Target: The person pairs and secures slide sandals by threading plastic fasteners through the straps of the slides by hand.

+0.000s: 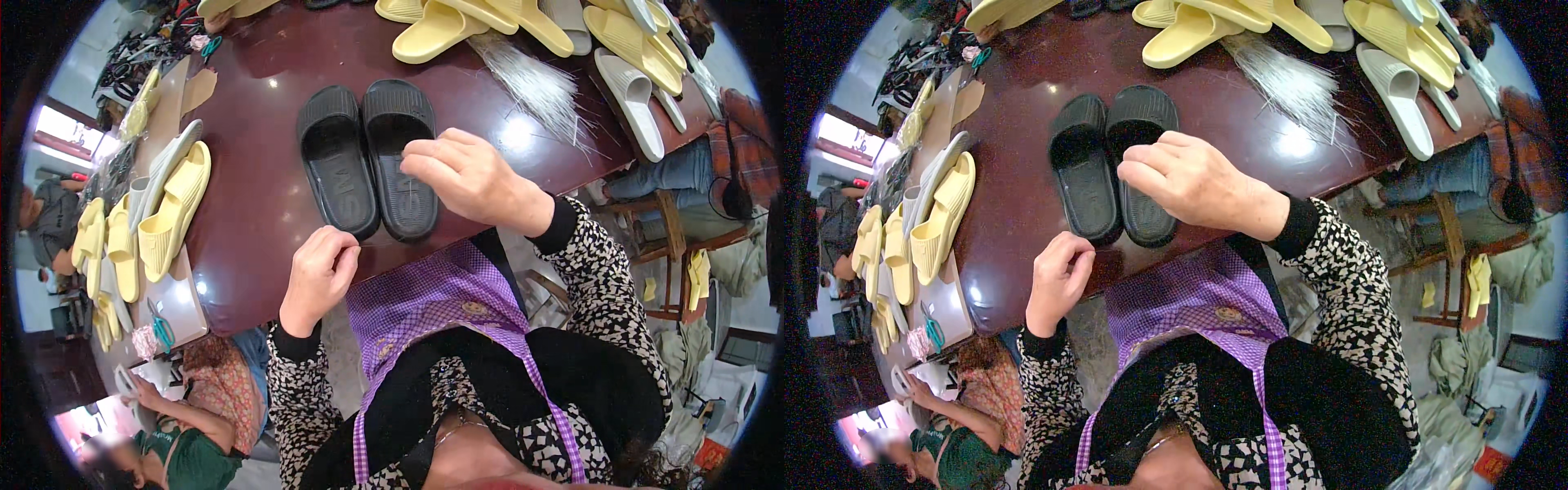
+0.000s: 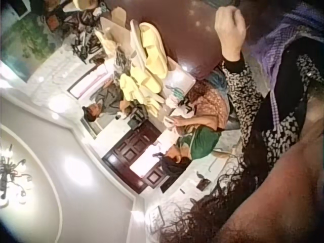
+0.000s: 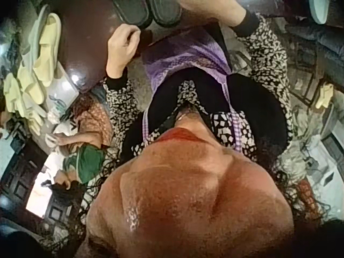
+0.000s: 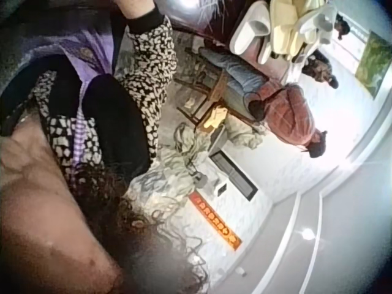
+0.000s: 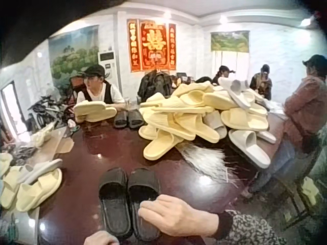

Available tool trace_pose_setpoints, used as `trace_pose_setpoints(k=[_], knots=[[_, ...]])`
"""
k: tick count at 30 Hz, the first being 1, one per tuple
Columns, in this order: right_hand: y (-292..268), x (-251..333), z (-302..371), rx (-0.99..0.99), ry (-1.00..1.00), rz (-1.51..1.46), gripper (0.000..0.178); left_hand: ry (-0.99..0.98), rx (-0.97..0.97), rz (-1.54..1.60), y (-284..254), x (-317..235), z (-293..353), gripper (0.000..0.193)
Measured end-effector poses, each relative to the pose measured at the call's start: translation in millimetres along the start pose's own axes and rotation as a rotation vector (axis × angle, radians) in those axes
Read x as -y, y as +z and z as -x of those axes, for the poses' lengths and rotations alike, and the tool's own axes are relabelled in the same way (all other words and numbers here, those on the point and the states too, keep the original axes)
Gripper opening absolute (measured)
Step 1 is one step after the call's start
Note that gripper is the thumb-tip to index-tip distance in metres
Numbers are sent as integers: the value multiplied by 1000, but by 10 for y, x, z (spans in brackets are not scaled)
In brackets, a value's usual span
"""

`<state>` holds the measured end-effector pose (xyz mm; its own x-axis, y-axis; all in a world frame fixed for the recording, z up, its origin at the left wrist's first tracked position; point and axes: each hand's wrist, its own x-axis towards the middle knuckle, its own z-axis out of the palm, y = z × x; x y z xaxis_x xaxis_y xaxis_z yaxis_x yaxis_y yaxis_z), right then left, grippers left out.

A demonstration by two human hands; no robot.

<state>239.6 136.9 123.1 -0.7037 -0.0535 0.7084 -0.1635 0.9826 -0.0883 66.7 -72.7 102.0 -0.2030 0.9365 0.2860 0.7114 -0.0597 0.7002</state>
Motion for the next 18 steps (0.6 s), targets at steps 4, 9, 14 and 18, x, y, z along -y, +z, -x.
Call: trace_pose_setpoints(k=[4, 9, 14, 18], knots=[[189, -1, 70, 47, -56, 43, 16, 24, 12, -9, 15, 57, -46, 6], [354, -135, 200, 247, 0, 100, 20, 49, 45, -83, 56, 119, -72, 7], [453, -345, 156, 320, 91, 167, 15, 1, 60, -78, 51, 91, -70, 10], [458, -363, 143, 197, 134, 174, 10, -37, 15, -143, 84, 83, -164, 13]])
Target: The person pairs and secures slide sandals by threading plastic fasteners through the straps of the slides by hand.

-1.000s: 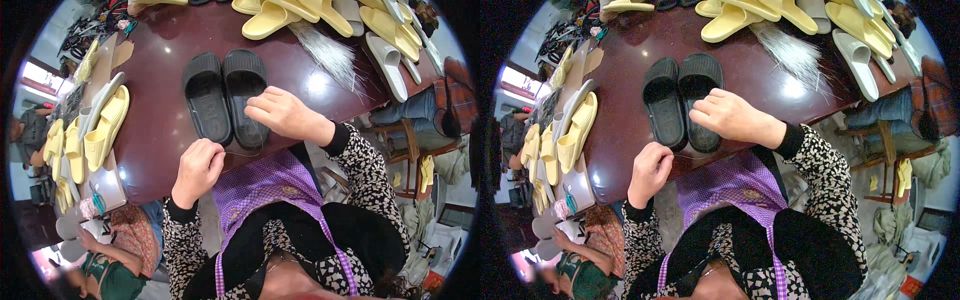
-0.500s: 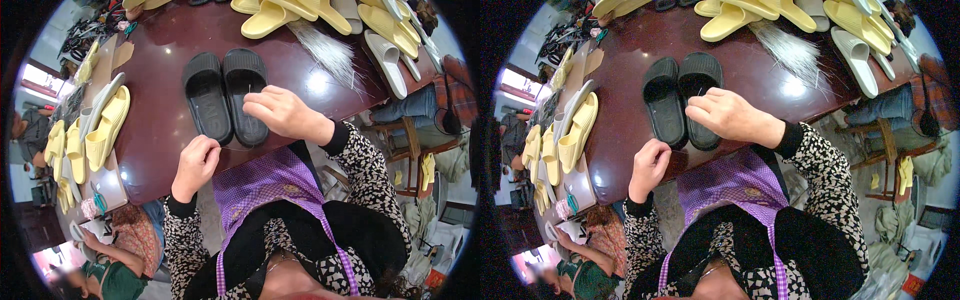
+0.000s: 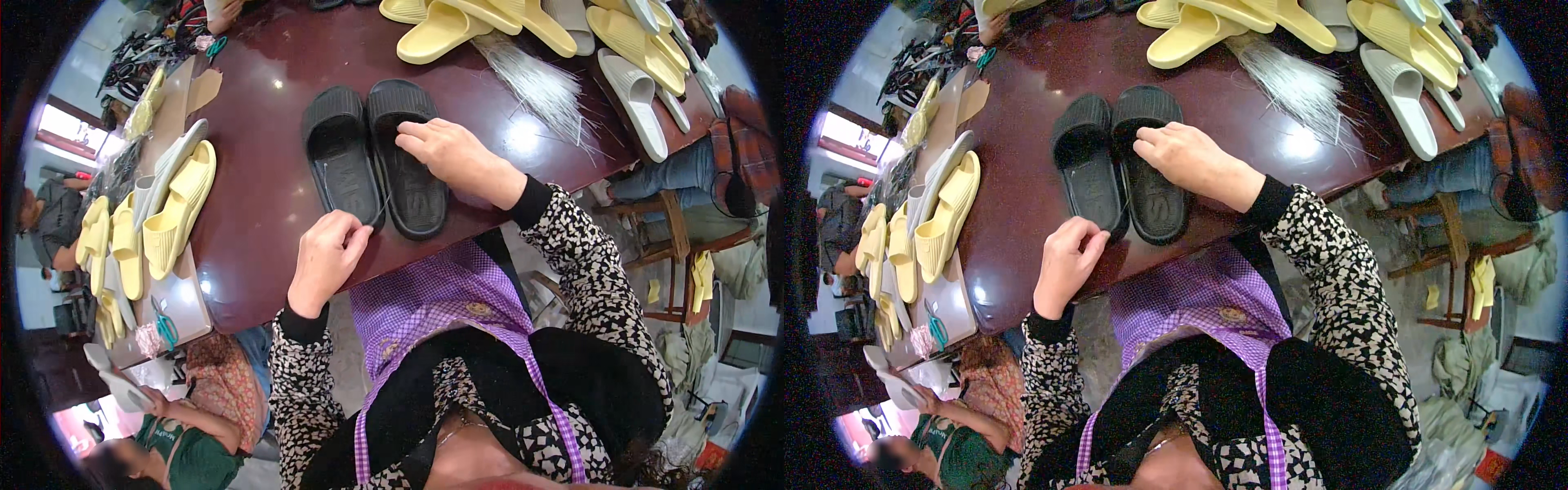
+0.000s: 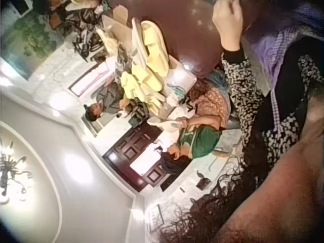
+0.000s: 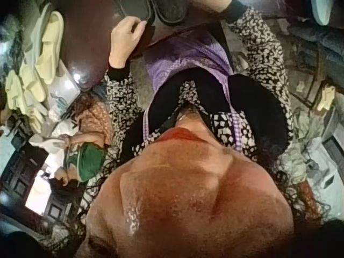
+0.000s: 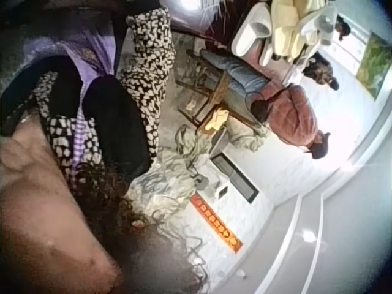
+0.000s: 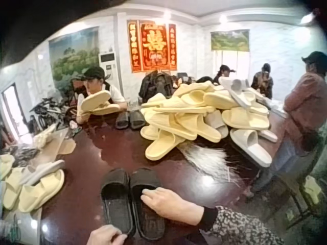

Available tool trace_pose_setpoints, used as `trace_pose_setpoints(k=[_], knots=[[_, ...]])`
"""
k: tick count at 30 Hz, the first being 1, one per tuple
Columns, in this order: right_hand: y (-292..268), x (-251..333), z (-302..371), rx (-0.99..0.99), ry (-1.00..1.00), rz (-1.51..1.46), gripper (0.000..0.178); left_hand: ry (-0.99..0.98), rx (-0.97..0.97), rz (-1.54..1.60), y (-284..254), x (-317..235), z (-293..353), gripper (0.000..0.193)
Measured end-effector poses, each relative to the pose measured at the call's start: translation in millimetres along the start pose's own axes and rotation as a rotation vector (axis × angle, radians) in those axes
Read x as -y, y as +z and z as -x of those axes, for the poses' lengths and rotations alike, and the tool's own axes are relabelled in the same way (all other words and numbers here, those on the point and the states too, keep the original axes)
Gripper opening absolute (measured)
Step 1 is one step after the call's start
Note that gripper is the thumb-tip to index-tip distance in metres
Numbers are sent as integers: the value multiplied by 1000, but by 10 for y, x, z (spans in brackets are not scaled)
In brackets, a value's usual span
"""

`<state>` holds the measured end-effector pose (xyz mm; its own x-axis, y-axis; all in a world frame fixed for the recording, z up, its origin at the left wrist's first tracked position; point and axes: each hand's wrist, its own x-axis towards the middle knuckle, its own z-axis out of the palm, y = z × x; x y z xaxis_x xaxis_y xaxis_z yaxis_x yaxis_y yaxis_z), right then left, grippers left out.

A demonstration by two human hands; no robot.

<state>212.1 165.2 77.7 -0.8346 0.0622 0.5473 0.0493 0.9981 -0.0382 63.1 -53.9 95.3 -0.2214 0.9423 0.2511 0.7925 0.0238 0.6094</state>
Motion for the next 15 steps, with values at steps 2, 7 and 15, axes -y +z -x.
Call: trace_pose_setpoints(k=[2, 7, 15], knots=[[-27, 7, 21, -79, 21, -50, 13, -16, -45, -27, 51, -7, -75, 14], [-121, -84, 98, -210, 189, -279, 18, 13, -129, -118, 221, 12, -303, 18], [48, -659, 51, -221, 577, -381, 17, 107, -148, -224, 431, 151, -648, 16]])
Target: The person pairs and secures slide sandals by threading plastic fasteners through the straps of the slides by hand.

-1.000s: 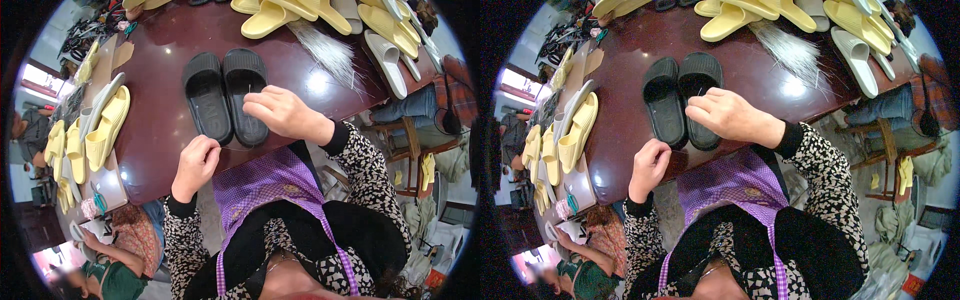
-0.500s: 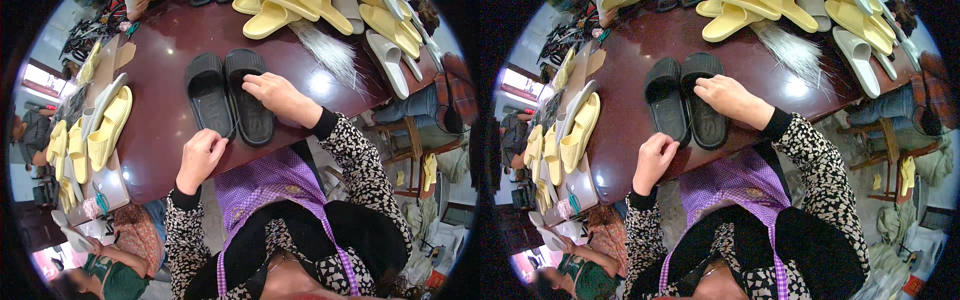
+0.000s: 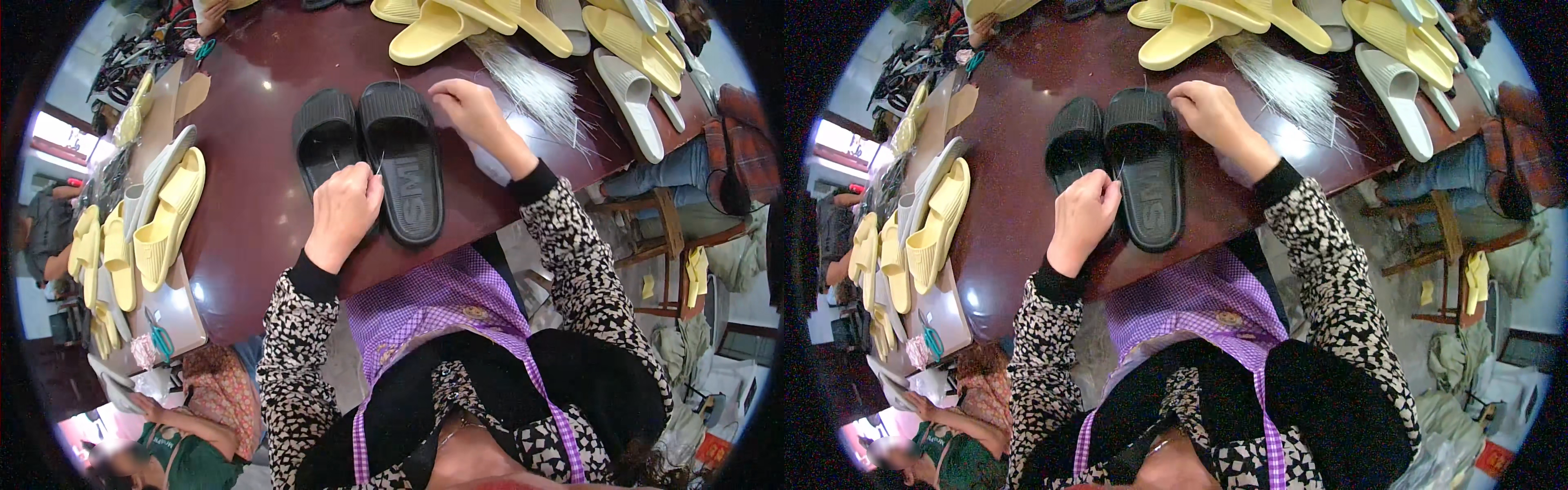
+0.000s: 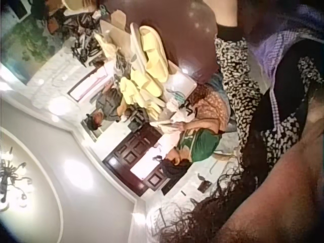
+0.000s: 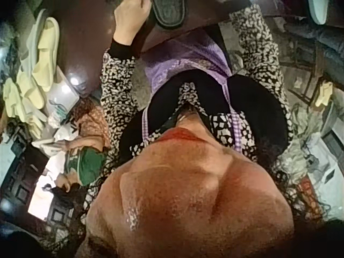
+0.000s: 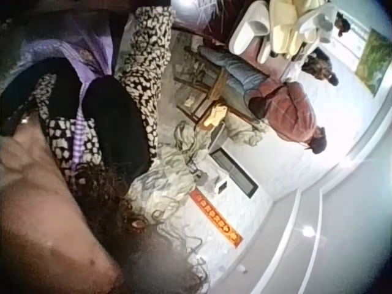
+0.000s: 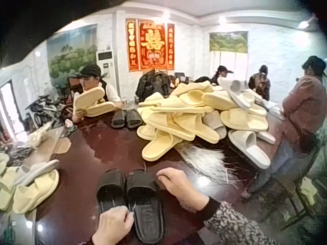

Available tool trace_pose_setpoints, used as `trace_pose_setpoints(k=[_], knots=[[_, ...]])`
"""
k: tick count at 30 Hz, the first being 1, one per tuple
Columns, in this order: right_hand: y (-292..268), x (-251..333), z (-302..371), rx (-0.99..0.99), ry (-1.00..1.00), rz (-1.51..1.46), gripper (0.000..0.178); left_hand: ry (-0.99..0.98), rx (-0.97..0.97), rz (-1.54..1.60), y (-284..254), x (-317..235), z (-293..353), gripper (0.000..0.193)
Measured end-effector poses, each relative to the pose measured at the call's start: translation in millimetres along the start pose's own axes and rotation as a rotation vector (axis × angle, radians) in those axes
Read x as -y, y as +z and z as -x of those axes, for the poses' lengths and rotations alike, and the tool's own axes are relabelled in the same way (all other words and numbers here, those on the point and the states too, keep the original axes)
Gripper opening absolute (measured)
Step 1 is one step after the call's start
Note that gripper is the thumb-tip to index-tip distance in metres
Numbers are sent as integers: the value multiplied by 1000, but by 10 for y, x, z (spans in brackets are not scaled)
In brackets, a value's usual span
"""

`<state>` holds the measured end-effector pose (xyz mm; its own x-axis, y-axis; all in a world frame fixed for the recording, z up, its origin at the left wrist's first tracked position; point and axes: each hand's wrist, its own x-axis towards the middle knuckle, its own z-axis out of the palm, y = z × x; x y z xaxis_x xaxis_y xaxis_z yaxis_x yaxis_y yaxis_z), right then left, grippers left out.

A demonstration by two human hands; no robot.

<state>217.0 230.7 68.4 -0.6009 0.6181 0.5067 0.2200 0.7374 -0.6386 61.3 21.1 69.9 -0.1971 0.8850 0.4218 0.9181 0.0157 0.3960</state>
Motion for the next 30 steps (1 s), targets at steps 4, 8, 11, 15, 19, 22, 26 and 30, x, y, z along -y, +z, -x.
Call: trace_pose_setpoints(k=[4, 8, 11, 15, 19, 22, 26, 30], knots=[[282, -181, -337, 128, 131, 133, 32, 106, 14, 61, 25, 134, -142, 14], [474, -265, -598, 178, 296, 281, 35, 126, -18, 111, 1, 249, -225, 10], [532, -330, -685, 232, 297, 201, 34, 120, -64, 133, -10, 318, -218, 7], [509, -298, -693, 139, 143, 149, 22, 132, -112, 148, -17, 345, -165, 8], [538, -114, -822, 109, 27, 60, 18, 165, -138, 112, -35, 429, -169, 9], [643, 49, -1000, 201, 17, -13, 18, 143, -135, 122, -35, 479, -195, 8], [838, 253, -1195, 405, 19, -128, 18, 125, -139, 117, -15, 474, -195, 8], [1000, 394, -1271, 594, 225, -180, 19, 129, -181, 66, 22, 481, -196, 9]])
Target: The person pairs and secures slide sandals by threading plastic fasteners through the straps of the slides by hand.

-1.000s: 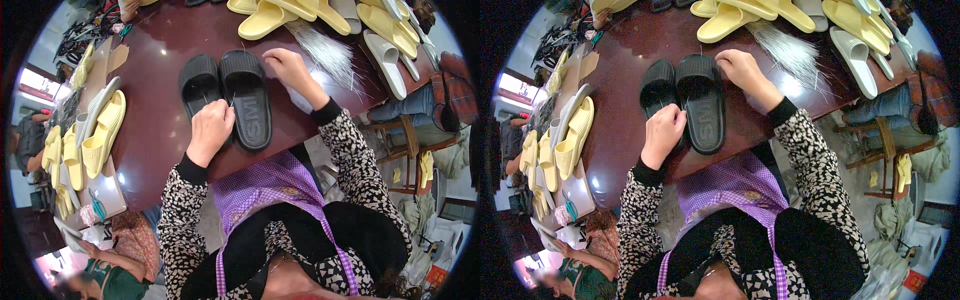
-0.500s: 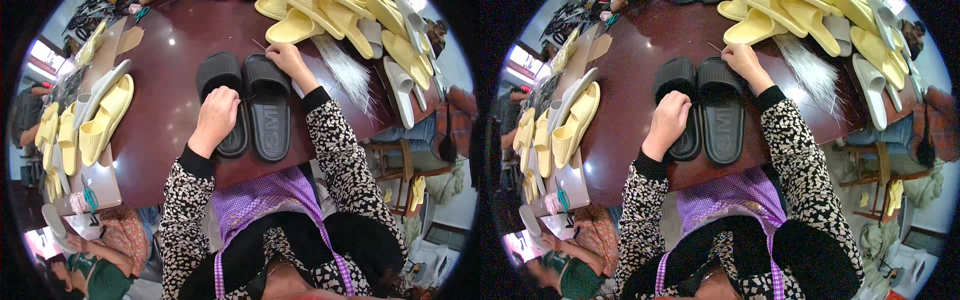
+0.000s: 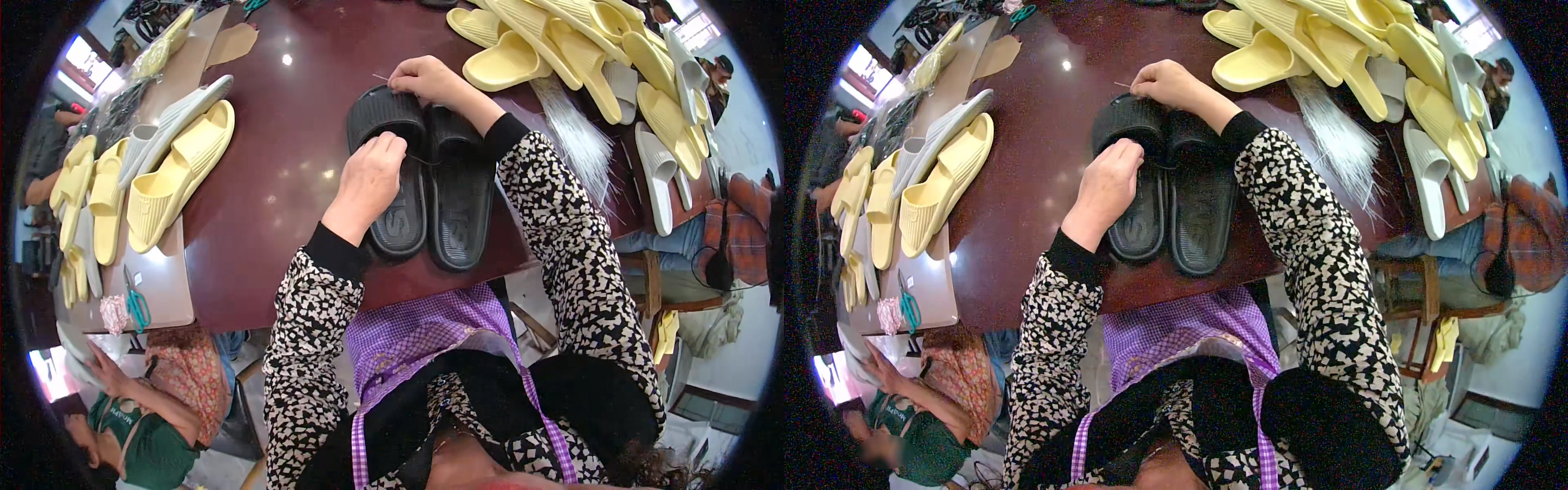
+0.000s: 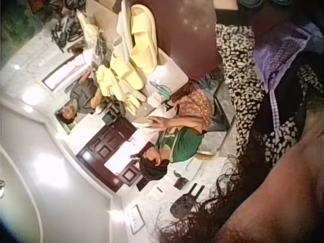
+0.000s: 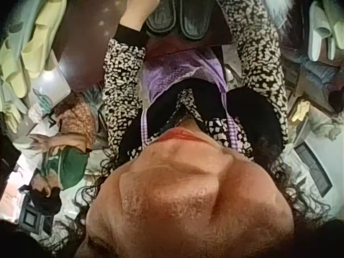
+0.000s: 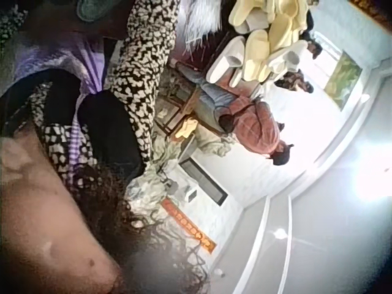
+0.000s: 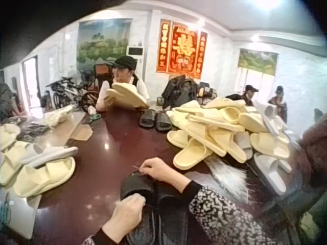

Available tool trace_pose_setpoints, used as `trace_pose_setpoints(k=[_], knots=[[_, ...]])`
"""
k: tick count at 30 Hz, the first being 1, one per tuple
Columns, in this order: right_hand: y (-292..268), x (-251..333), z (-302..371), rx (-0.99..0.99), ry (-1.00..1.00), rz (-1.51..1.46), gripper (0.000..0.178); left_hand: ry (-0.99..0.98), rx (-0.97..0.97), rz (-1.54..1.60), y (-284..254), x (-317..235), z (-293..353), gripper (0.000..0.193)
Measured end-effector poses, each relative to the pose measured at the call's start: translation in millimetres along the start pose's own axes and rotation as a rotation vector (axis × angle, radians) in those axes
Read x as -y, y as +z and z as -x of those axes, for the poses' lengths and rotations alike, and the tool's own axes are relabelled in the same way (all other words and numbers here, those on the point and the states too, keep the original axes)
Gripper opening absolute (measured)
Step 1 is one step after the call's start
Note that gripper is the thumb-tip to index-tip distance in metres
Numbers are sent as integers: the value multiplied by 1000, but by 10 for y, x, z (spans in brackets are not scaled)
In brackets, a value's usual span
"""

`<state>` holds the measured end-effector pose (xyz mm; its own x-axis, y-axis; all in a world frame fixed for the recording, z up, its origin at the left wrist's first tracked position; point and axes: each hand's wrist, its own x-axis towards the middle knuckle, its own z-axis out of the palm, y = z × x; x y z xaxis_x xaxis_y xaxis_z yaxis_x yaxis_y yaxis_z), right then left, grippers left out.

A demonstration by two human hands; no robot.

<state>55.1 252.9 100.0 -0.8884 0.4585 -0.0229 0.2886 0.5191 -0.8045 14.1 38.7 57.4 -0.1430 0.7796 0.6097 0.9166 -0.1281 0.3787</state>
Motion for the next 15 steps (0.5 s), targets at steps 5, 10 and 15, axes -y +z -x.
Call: trace_pose_setpoints(k=[5, 10, 15], knots=[[29, 47, -87, 121, 32, -33, 20, 33, 22, -67, 27, 23, 7, 17], [41, 24, -178, 228, 109, -103, 19, 46, 28, -59, 31, 28, -19, 16], [37, 11, -199, 273, 78, -182, 16, 87, -2, -50, 40, 42, -72, 11]])
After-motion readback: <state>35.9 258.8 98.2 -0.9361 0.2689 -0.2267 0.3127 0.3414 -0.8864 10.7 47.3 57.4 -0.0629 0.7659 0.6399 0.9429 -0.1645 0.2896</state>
